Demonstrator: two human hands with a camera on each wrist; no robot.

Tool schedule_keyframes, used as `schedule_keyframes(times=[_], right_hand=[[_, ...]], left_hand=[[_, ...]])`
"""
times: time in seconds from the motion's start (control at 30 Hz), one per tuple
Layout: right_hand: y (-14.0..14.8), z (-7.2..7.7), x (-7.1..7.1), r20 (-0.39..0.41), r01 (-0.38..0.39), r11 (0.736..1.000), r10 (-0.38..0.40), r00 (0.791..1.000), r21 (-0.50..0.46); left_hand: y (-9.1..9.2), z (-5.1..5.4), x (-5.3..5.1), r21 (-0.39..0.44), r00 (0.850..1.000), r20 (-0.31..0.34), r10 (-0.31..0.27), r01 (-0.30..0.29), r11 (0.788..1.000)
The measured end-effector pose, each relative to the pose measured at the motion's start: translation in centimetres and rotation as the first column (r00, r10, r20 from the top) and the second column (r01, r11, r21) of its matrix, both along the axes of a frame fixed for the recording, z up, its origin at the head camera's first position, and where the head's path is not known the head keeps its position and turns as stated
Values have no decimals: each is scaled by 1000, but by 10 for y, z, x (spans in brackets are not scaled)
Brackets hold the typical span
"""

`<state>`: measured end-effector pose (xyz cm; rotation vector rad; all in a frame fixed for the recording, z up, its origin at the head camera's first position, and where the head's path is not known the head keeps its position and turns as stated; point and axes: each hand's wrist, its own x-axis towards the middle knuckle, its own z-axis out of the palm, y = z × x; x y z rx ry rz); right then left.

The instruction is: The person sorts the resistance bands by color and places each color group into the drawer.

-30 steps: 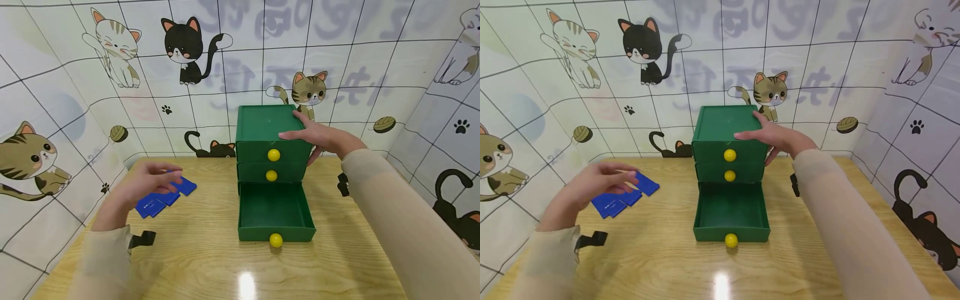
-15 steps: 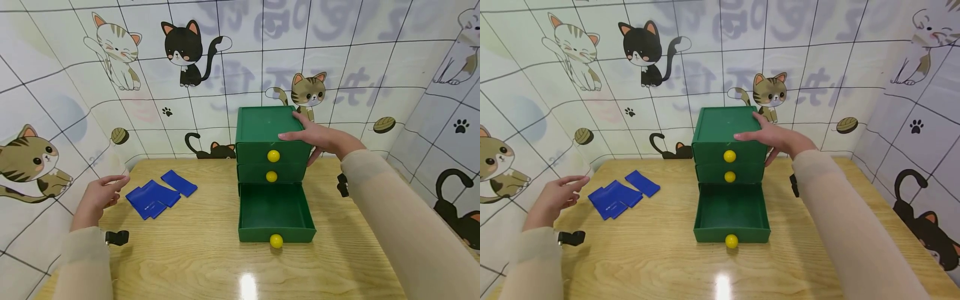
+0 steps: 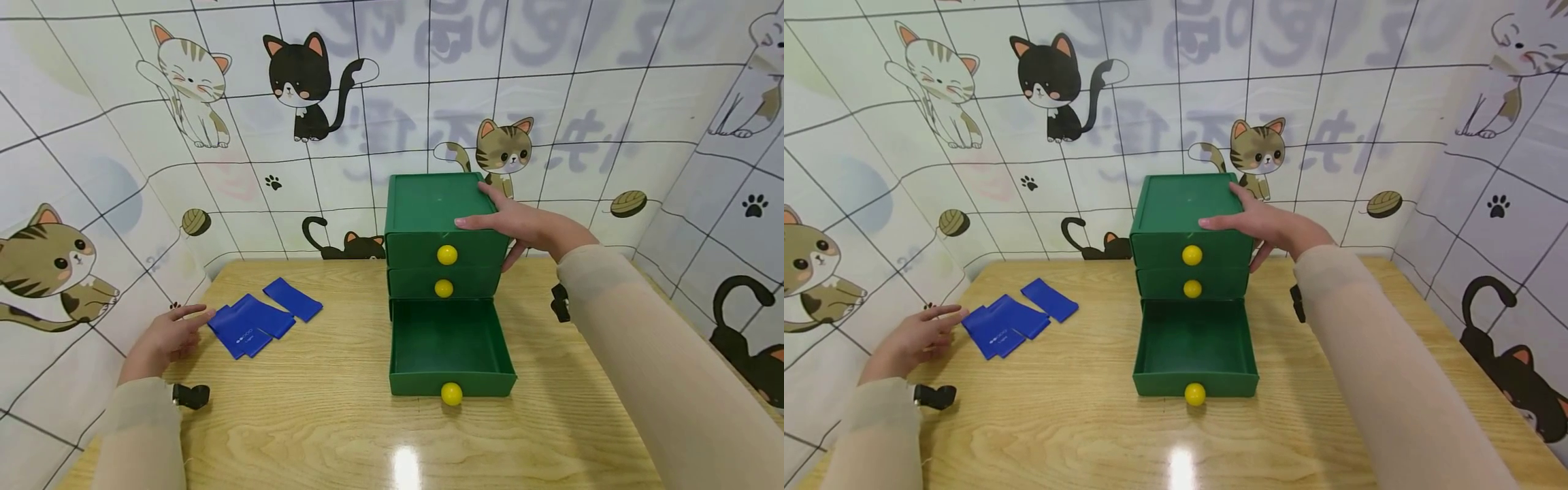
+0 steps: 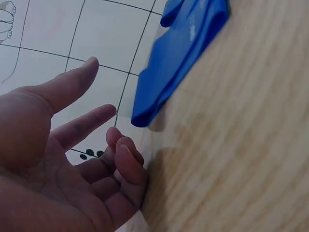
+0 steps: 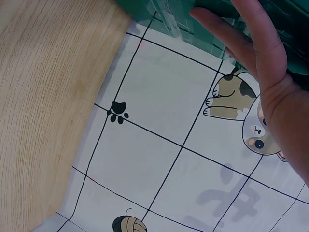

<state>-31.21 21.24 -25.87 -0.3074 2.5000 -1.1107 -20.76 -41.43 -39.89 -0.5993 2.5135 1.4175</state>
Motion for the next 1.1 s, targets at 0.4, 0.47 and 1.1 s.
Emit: schedule_keyframes(times=[0.4,0.47,1.1], right_hand=[[0,1,-1,3,-4,1000,5,1000,-22],[1,1,0,3,-2,1000,3,1000,-18],[-3,0,-1,1,2,1000,-2,1000,-9]], left_hand=[[-3,-9,3,-41,988,-13,-155,155,987],[-3,-10,1,-71,987,-7,-159,158,985],[-13,-19,-7,-183,995,29,-99,103,978]])
